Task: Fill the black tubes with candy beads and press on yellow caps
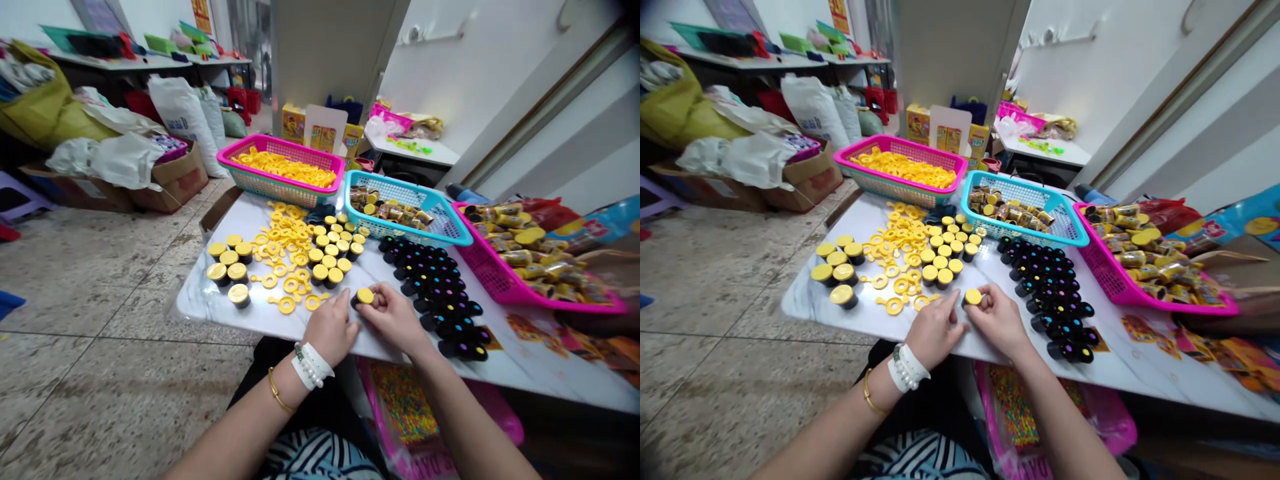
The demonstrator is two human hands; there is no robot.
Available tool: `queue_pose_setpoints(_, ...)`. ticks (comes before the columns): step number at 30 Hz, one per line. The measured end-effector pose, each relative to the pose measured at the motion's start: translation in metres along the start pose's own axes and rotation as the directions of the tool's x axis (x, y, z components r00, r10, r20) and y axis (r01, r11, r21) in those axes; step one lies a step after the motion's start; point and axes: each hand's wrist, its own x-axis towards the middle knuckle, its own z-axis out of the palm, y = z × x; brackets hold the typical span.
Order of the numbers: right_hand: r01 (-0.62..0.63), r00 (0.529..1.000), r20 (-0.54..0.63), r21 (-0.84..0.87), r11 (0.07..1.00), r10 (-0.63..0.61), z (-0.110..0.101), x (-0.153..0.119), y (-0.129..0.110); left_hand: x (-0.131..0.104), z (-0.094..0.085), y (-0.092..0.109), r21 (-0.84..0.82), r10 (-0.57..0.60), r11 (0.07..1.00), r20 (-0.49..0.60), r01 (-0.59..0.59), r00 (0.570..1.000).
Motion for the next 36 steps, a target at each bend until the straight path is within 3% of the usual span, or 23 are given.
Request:
queue_pose_setpoints(3,-0.011,0.987,-0.159,-0.047,0.999,0.004,0.006,0.026,-0.003,-0.004,0.003,-0.001,-0.019,0.037,0.999,-0.107,-0.039,0.994)
queue_pose_setpoints(7,-0.021,0.985,-0.172,0.031,0.999,0.026,0.010,0.038,0.000,-0.022,-0.004,-0.004,-0.004,0.176,0.983,-0.232,-0.182,0.957)
queue_pose_setpoints(11,-0.006,0.984,-0.176,0.128,0.992,0.028,0.011,0.005,0.013,-0.049,-0.023,-0.015,0.288,0.198,0.952,-0.336,-0.100,0.921)
queue_pose_setpoints(13,0.043,0.978,-0.206,0.108,0.993,-0.020,0.013,-0.020,0.017,-0.059,-0.030,-0.020,0.418,0.197,0.907,-0.303,-0.056,0.932)
queue_pose_setpoints(16,0.164,0.956,-0.240,-0.031,0.986,-0.167,0.018,-0.055,0.013,-0.069,-0.029,-0.025,0.479,0.256,0.870,-0.231,-0.119,0.939)
queue_pose_setpoints(20,0.373,0.902,-0.176,-0.135,0.918,-0.393,0.018,-0.085,0.006,-0.074,-0.019,-0.023,0.375,0.413,0.863,-0.140,-0.337,0.900)
queue_pose_setpoints(24,0.463,0.882,-0.052,-0.096,0.881,-0.469,0.009,-0.099,0.013,-0.060,-0.018,0.003,-0.009,0.370,0.928,-0.052,-0.371,0.927)
queue_pose_setpoints(27,0.383,0.912,-0.164,0.002,0.924,-0.377,-0.001,-0.105,0.022,-0.034,-0.016,0.033,-0.291,0.337,0.907,0.071,-0.304,0.939)
queue_pose_setpoints(30,0.150,0.957,-0.273,0.199,0.968,-0.092,-0.013,-0.108,0.027,-0.003,-0.008,0.056,-0.390,0.280,0.896,0.131,-0.210,0.951)
queue_pose_setpoints(33,-0.045,0.970,-0.191,0.472,0.881,0.152,-0.022,-0.108,0.028,0.024,0.007,0.066,-0.392,0.275,0.902,0.200,-0.181,0.940)
queue_pose_setpoints(36,-0.102,0.967,-0.128,0.600,0.794,0.220,-0.022,-0.107,0.031,0.048,0.028,0.068,-0.348,0.201,0.928,0.157,-0.136,0.967)
